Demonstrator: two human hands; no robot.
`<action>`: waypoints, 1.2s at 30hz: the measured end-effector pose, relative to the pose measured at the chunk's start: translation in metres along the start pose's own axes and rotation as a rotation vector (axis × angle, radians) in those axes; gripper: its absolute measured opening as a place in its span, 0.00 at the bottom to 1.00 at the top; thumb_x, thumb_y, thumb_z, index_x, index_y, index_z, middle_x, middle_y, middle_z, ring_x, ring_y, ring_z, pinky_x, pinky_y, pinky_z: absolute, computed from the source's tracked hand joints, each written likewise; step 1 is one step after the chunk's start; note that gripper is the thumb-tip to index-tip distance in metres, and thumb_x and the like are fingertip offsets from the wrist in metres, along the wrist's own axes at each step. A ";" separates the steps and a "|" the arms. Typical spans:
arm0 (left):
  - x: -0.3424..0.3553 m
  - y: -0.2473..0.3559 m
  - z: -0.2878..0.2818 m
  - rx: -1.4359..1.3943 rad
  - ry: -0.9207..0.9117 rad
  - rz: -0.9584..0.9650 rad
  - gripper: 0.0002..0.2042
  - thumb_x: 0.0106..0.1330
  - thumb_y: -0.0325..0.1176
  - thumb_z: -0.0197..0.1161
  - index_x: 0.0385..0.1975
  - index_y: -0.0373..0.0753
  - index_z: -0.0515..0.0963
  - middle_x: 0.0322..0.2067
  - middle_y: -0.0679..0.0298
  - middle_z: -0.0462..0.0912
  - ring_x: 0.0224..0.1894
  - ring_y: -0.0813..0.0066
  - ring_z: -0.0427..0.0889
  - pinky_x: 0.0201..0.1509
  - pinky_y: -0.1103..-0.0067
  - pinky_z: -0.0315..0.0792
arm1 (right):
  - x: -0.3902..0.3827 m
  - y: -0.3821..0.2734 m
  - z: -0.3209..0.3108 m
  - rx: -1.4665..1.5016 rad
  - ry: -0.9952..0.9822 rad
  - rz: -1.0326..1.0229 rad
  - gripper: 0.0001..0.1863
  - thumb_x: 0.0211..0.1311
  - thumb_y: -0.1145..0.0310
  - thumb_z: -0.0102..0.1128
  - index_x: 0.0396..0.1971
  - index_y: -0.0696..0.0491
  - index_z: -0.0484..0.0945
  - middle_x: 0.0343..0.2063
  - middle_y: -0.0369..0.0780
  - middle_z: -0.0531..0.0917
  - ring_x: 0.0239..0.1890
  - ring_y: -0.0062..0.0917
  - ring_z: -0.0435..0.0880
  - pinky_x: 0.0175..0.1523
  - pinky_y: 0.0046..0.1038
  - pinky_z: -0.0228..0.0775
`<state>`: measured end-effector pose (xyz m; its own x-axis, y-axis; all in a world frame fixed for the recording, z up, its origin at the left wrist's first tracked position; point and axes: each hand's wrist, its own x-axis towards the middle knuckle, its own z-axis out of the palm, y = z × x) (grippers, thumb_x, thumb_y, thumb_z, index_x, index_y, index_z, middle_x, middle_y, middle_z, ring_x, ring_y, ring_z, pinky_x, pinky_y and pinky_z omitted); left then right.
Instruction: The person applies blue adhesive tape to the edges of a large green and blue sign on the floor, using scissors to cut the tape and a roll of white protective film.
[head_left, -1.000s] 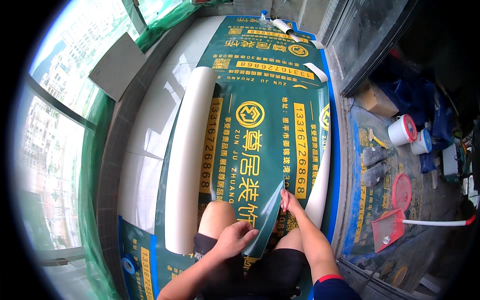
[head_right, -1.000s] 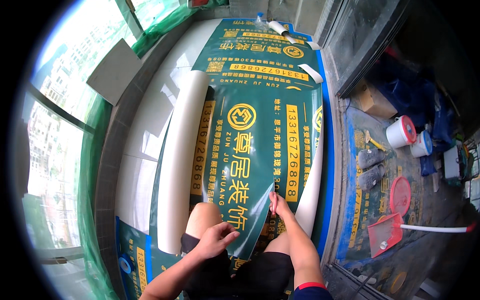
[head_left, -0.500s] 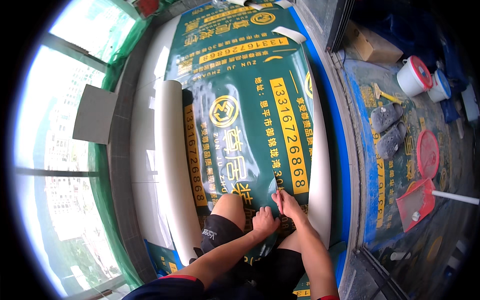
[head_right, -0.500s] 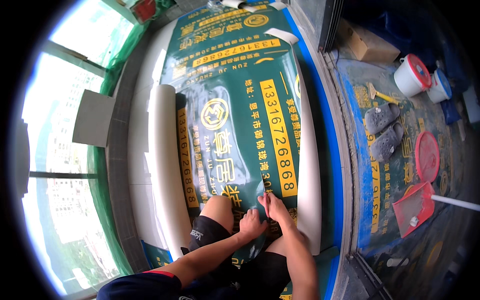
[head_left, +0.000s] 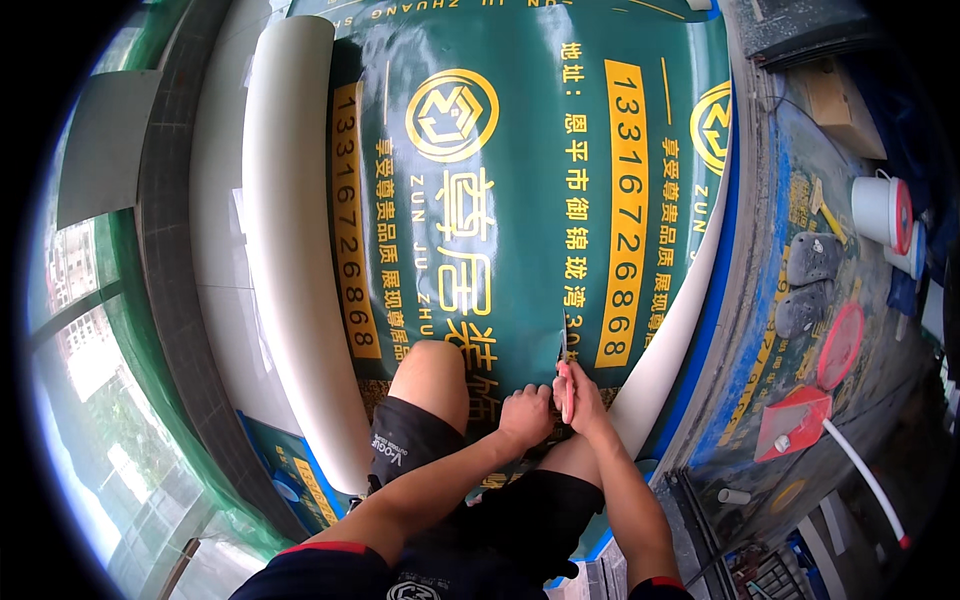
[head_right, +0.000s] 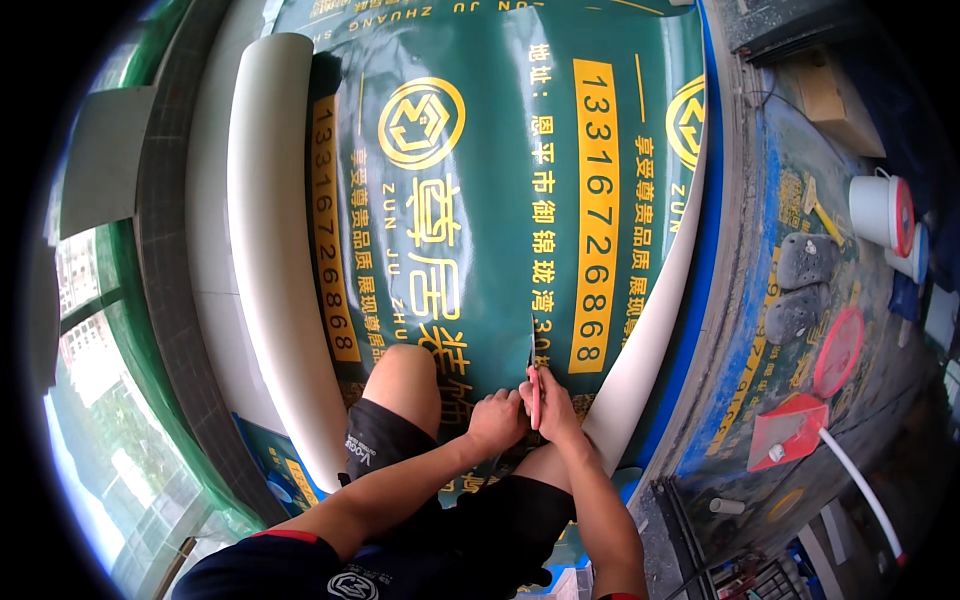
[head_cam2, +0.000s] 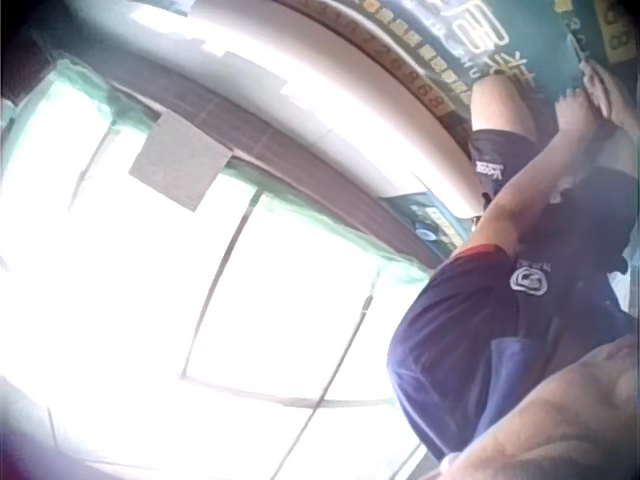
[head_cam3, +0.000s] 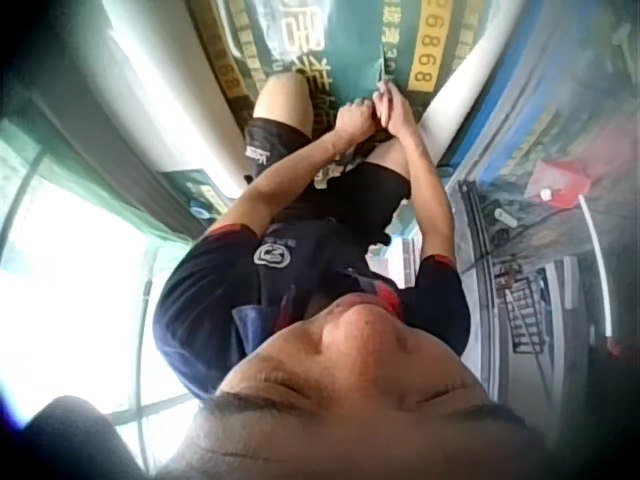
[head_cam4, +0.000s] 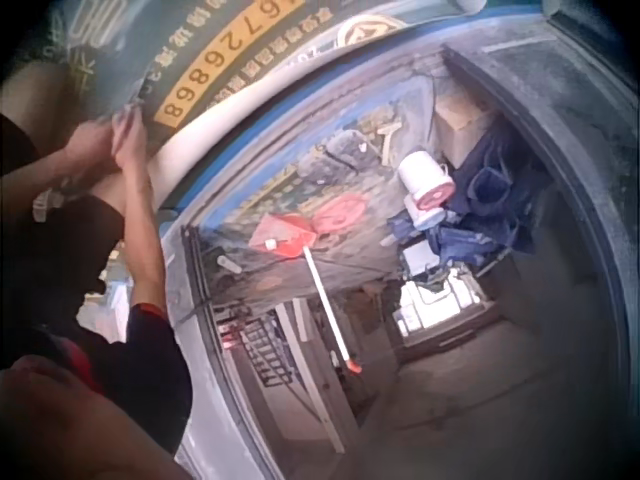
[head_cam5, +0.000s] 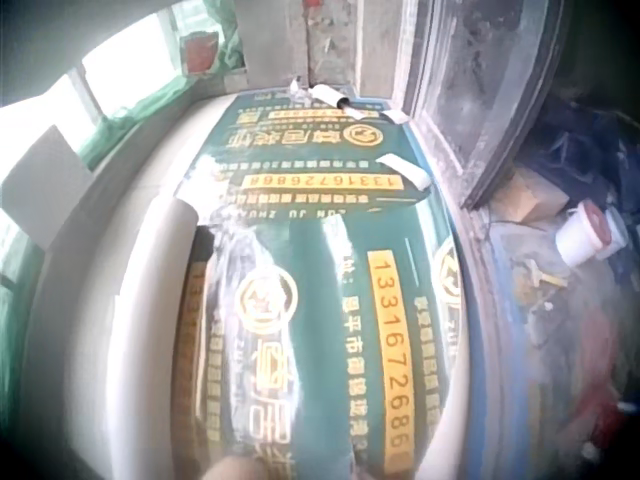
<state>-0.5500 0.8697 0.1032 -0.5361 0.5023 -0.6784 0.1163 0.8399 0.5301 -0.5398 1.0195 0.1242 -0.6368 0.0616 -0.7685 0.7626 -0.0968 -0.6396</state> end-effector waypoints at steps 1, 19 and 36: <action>-0.001 -0.001 0.001 -0.051 0.013 -0.014 0.16 0.62 0.38 0.63 0.43 0.34 0.72 0.34 0.47 0.82 0.36 0.42 0.85 0.43 0.57 0.80 | 0.001 -0.002 0.002 -0.002 0.001 -0.008 0.13 0.77 0.60 0.54 0.45 0.56 0.73 0.19 0.33 0.73 0.19 0.16 0.71 0.26 0.24 0.64; -0.010 -0.002 -0.014 -0.241 -0.174 0.002 0.12 0.56 0.27 0.59 0.40 0.36 0.72 0.35 0.45 0.84 0.40 0.41 0.84 0.49 0.54 0.76 | 0.059 -0.079 -0.015 -0.053 0.049 -0.163 0.12 0.77 0.61 0.52 0.39 0.55 0.70 0.19 0.36 0.74 0.18 0.22 0.73 0.26 0.27 0.65; -0.002 -0.006 -0.021 -0.243 -0.226 0.016 0.12 0.55 0.27 0.58 0.40 0.37 0.76 0.35 0.46 0.86 0.40 0.44 0.85 0.47 0.56 0.78 | 0.160 -0.205 -0.040 -0.046 0.019 -0.228 0.23 0.80 0.45 0.46 0.40 0.52 0.71 0.22 0.32 0.72 0.20 0.14 0.72 0.23 0.18 0.62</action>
<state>-0.5673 0.8595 0.1124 -0.3340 0.5710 -0.7499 -0.0944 0.7714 0.6293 -0.7933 1.0894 0.1314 -0.7910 0.0955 -0.6043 0.6042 -0.0329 -0.7961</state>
